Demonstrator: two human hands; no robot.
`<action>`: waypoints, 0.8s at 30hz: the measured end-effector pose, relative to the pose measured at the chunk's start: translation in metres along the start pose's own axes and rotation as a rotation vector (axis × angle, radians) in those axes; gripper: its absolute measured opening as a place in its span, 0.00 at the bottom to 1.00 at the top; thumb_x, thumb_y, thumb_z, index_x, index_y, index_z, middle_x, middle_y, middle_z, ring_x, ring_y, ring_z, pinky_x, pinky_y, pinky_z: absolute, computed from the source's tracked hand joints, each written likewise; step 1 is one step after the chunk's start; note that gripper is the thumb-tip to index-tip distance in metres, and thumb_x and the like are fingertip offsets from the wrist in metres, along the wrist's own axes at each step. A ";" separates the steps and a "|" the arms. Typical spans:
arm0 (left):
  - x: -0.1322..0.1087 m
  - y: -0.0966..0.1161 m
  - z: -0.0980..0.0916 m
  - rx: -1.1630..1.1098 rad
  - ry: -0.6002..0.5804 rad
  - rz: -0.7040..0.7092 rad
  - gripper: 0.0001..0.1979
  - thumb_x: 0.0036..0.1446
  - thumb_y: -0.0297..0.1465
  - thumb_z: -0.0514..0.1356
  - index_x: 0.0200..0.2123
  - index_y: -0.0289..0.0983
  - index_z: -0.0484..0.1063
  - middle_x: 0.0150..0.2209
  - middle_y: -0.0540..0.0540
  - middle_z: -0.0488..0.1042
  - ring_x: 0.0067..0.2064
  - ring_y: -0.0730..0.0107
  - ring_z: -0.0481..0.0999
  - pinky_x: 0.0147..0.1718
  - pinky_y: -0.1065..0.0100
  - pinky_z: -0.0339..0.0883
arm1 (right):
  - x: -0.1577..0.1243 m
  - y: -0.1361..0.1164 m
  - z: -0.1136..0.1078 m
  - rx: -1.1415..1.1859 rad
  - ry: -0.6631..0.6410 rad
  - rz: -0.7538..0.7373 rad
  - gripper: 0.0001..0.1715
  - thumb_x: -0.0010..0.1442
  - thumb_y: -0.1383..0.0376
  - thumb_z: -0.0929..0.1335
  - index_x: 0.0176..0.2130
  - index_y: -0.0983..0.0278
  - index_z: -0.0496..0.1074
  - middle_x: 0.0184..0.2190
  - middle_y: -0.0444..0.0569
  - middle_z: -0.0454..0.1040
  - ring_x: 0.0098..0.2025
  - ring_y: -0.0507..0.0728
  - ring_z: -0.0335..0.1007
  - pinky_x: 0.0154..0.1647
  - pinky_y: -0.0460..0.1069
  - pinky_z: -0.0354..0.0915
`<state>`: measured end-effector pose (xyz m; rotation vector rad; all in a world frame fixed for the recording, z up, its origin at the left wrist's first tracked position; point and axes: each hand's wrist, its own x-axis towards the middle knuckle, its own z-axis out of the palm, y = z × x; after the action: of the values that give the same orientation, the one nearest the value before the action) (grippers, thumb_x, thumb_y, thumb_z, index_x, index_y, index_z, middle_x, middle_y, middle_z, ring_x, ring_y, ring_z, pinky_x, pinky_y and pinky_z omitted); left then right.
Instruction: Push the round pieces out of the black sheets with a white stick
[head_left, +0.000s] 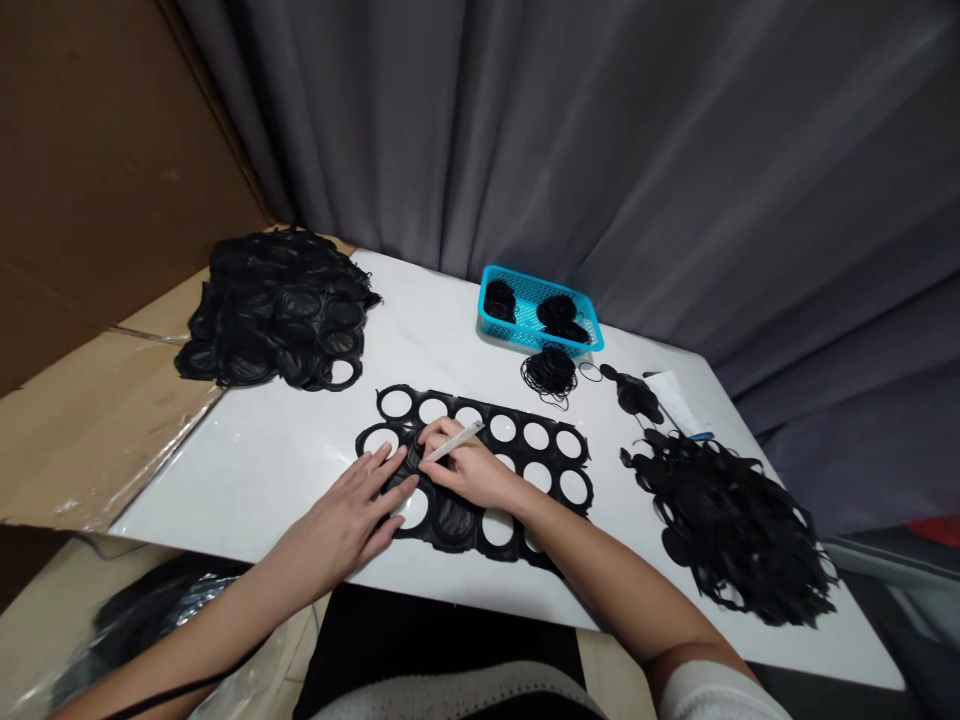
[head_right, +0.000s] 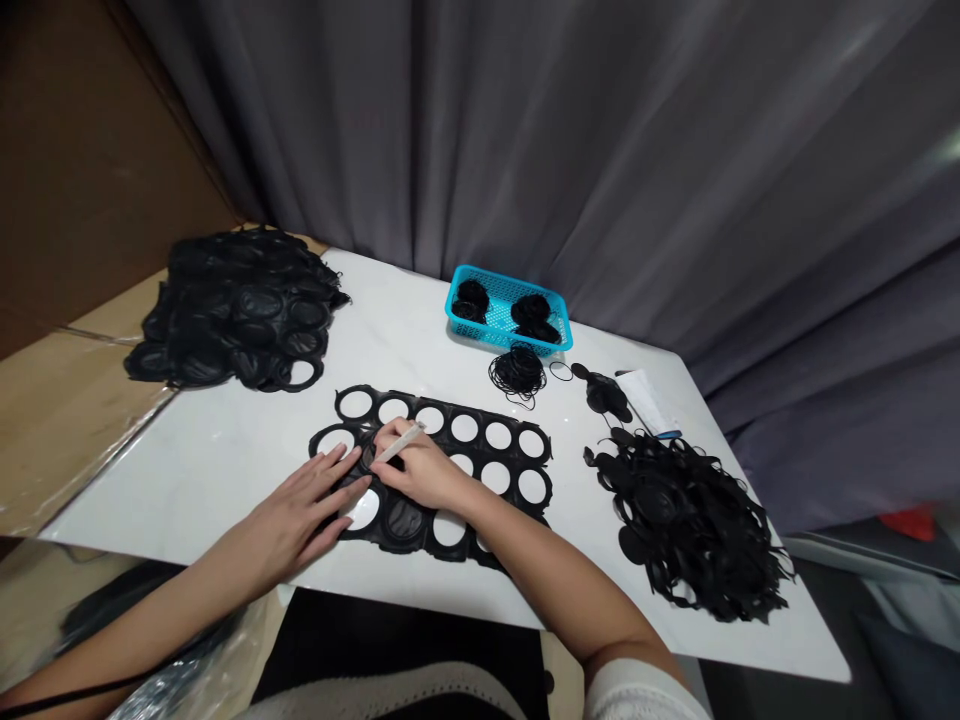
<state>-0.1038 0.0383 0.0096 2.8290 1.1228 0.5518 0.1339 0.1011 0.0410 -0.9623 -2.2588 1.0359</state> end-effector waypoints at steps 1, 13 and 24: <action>0.000 0.000 0.000 -0.005 0.003 -0.001 0.22 0.69 0.32 0.55 0.64 0.40 0.67 0.70 0.37 0.59 0.70 0.47 0.59 0.64 0.46 0.61 | -0.001 0.000 0.001 -0.011 0.002 -0.008 0.06 0.66 0.68 0.68 0.35 0.62 0.68 0.47 0.49 0.68 0.49 0.56 0.66 0.54 0.53 0.64; 0.000 0.000 0.000 -0.016 0.020 0.000 0.23 0.69 0.32 0.55 0.66 0.42 0.64 0.72 0.39 0.55 0.71 0.46 0.58 0.65 0.46 0.61 | -0.005 -0.005 0.004 -0.008 0.022 0.015 0.06 0.67 0.68 0.67 0.35 0.62 0.67 0.49 0.50 0.68 0.51 0.57 0.66 0.56 0.54 0.63; 0.000 0.001 0.000 -0.024 0.023 -0.008 0.23 0.68 0.31 0.55 0.65 0.41 0.65 0.73 0.38 0.53 0.71 0.46 0.58 0.64 0.46 0.62 | -0.013 -0.014 0.026 -0.256 0.061 0.002 0.07 0.67 0.72 0.64 0.43 0.62 0.70 0.53 0.55 0.67 0.55 0.61 0.62 0.54 0.56 0.67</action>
<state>-0.1034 0.0379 0.0102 2.8038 1.1235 0.5946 0.1198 0.0732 0.0350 -1.0832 -2.3781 0.7190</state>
